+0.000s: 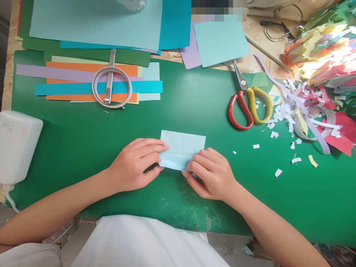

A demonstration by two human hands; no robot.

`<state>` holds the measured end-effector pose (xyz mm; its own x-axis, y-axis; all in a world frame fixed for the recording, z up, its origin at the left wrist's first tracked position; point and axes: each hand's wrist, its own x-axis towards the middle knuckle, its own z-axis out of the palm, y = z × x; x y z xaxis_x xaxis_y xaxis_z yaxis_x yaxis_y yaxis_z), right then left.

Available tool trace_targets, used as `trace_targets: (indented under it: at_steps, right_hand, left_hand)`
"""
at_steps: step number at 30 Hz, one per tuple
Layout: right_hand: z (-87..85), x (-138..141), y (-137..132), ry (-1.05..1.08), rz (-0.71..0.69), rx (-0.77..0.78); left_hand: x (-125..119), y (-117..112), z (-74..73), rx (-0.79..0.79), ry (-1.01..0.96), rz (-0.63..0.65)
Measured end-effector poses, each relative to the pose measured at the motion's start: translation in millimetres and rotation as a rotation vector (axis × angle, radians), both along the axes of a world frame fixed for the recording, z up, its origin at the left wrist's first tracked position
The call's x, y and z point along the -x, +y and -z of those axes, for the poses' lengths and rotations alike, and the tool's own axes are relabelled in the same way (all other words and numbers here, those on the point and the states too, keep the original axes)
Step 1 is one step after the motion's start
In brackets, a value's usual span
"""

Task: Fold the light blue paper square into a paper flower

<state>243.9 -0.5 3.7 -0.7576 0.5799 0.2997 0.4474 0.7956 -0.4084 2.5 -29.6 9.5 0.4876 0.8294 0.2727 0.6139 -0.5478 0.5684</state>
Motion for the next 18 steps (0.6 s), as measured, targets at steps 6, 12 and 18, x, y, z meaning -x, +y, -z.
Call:
trace_targets:
  at_steps: [6,12,18]
  right_hand:
    - [0.7,-3.4,4.9,-0.078,-0.145,-0.145]
    - [1.2,-4.6,6.6,-0.074,-0.107,-0.143]
    - [2.8,-4.1,7.0,-0.051,0.081,0.005]
  left_hand:
    - [2.5,-1.2,0.2,-0.121,0.101,0.095]
    - [1.3,-1.9,2.5,-0.146,0.087,0.067]
    - [-2.0,-3.4,2.9,-0.123,0.081,-0.013]
